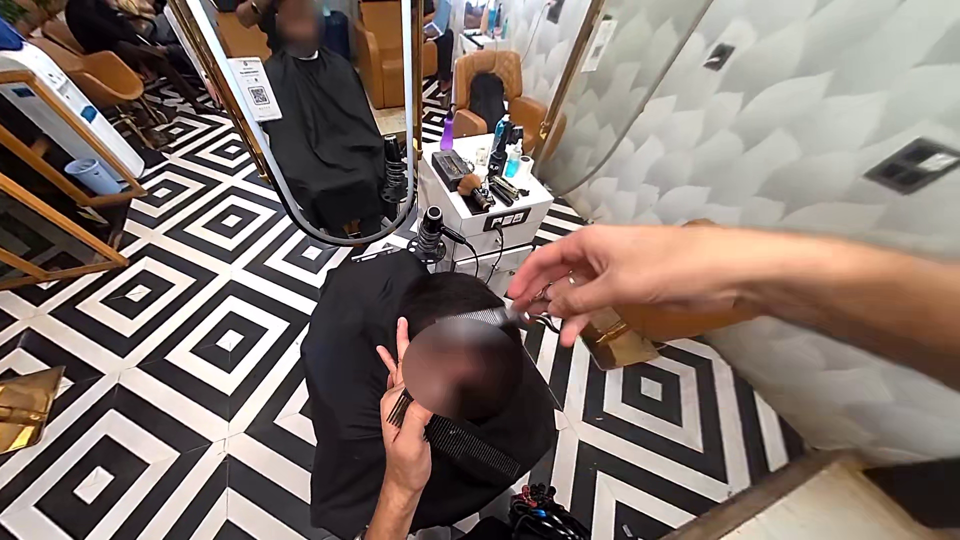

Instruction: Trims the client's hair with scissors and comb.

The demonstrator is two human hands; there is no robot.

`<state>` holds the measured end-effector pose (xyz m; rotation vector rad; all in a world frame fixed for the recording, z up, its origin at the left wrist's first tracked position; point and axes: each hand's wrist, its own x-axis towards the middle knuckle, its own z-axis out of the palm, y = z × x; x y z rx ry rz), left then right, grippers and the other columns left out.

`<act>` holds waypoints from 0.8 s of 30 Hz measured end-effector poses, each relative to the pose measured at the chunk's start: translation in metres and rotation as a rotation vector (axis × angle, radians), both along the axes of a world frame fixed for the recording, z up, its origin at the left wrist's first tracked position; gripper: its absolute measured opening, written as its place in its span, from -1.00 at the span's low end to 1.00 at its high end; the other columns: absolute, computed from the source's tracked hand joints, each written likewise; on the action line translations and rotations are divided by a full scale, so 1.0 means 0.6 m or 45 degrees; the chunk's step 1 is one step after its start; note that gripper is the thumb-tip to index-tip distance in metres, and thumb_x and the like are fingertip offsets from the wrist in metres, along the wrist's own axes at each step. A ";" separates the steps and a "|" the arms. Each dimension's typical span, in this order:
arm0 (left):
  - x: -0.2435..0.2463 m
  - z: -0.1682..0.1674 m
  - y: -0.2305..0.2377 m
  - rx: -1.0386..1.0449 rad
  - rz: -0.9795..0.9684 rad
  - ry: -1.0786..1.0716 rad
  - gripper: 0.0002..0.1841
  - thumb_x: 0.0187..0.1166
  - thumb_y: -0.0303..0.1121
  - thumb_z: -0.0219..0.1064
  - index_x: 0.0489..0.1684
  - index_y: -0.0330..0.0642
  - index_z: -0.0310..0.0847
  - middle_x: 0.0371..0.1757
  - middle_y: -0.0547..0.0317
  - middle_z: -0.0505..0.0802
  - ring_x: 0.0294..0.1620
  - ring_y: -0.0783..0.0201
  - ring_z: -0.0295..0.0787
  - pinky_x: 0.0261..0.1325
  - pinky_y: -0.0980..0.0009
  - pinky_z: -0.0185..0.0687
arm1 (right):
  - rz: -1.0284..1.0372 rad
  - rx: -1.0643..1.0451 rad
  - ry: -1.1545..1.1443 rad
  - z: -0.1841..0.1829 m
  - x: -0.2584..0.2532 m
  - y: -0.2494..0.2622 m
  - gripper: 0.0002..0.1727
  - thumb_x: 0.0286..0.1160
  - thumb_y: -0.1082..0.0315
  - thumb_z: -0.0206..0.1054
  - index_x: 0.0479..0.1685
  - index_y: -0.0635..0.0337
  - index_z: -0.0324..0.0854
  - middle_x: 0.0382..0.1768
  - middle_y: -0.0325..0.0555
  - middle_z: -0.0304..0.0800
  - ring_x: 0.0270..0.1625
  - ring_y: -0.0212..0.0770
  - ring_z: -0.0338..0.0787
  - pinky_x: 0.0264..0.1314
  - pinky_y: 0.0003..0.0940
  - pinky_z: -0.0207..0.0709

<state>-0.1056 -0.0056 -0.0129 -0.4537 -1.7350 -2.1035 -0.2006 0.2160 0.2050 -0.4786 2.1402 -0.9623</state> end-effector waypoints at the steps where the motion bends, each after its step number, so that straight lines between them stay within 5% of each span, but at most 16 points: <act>1: 0.000 0.001 0.000 -0.022 0.001 0.007 -0.55 0.74 -0.16 -0.03 0.08 0.08 0.91 0.43 0.07 0.80 0.92 -0.26 -0.21 0.84 -0.19 -0.94 | -0.006 0.053 -0.036 0.015 -0.009 -0.002 -0.75 0.53 0.65 0.32 0.13 0.32 0.65 -0.11 0.05 0.89 -0.20 -0.07 0.94 -0.21 -0.24 0.88; 4: -0.001 0.002 0.000 -0.042 0.004 0.012 -0.54 0.74 -0.17 -0.04 0.08 0.07 0.92 0.43 0.08 0.80 0.92 -0.25 -0.20 0.84 -0.20 -0.96 | 0.412 0.504 0.207 0.020 -0.016 -0.023 -0.79 0.34 0.41 0.61 -0.23 0.19 0.65 -0.48 -0.20 0.79 -0.53 -0.34 0.73 -0.49 -0.45 0.59; 6: 0.000 0.001 0.000 -0.030 0.005 0.007 -0.56 0.72 -0.18 -0.01 0.03 0.07 0.92 0.42 0.07 0.81 0.92 -0.21 -0.17 0.83 -0.19 -0.99 | 0.815 0.770 0.446 0.014 -0.017 -0.043 -0.58 0.24 0.05 0.70 -0.09 0.05 0.67 -0.38 -0.33 0.73 -0.33 -0.39 0.69 -0.23 -0.34 0.56; 8: 0.000 0.002 0.001 -0.033 0.010 0.009 -0.57 0.71 -0.19 -0.01 0.00 0.06 0.93 0.38 0.09 0.84 0.91 -0.21 -0.14 0.83 -0.17 -0.98 | 1.024 0.858 0.527 0.007 -0.019 -0.063 -0.49 0.23 -0.06 0.67 0.02 0.04 0.69 -0.28 -0.29 0.75 -0.18 -0.32 0.72 -0.05 -0.21 0.54; 10: 0.000 0.001 0.004 -0.013 0.037 0.008 -0.59 0.67 -0.22 0.03 -0.06 0.05 0.94 0.50 0.01 0.74 0.92 -0.18 -0.17 0.85 -0.15 -0.94 | 1.129 0.883 0.530 0.004 -0.022 -0.080 -0.50 0.25 -0.07 0.66 0.01 0.04 0.71 -0.29 -0.28 0.77 -0.18 -0.31 0.73 -0.07 -0.21 0.53; 12: 0.002 0.001 0.003 -0.012 0.033 -0.009 -0.60 0.64 -0.21 0.06 -0.03 0.10 0.95 0.81 -0.05 0.35 0.95 -0.09 -0.35 0.86 -0.13 -0.89 | 1.164 0.828 0.513 0.002 -0.026 -0.089 -0.55 0.26 -0.02 0.66 -0.03 0.07 0.72 -0.33 -0.27 0.77 -0.21 -0.31 0.73 -0.09 -0.22 0.52; 15: 0.003 0.000 0.006 0.024 0.049 -0.024 -0.63 0.62 -0.19 0.11 -0.09 0.14 0.96 0.88 -0.02 0.22 0.95 0.02 -0.27 0.89 -0.09 -0.77 | 1.165 0.756 0.491 -0.001 -0.033 -0.096 -0.60 0.28 0.04 0.66 -0.04 0.06 0.75 -0.39 -0.28 0.77 -0.29 -0.34 0.72 -0.16 -0.25 0.52; 20: 0.000 -0.001 0.006 0.030 0.065 -0.005 -0.64 0.65 -0.19 0.12 -0.12 0.13 0.96 0.75 -0.04 0.47 0.95 -0.09 -0.30 0.86 -0.13 -0.90 | 1.116 0.780 0.421 -0.004 -0.041 -0.107 -0.69 0.38 0.16 0.61 0.04 0.02 0.78 -0.36 -0.24 0.78 -0.34 -0.33 0.73 -0.24 -0.29 0.58; 22: -0.001 -0.002 0.004 -0.021 0.053 -0.004 -0.63 0.66 -0.16 0.11 -0.03 0.18 0.95 0.79 -0.03 0.40 0.95 -0.08 -0.35 0.85 -0.16 -0.94 | 1.123 0.768 0.410 -0.004 -0.042 -0.110 -0.69 0.37 0.15 0.62 0.00 0.04 0.79 -0.39 -0.24 0.78 -0.37 -0.33 0.71 -0.25 -0.31 0.56; 24: -0.001 0.002 0.005 -0.032 0.063 0.035 -0.60 0.71 -0.13 0.06 -0.06 0.12 0.94 0.53 0.04 0.73 0.93 -0.17 -0.20 0.84 -0.18 -0.94 | 1.131 0.761 0.442 -0.003 -0.047 -0.110 -0.77 0.36 0.22 0.63 -0.08 0.04 0.82 -0.41 -0.25 0.81 -0.41 -0.33 0.73 -0.30 -0.31 0.58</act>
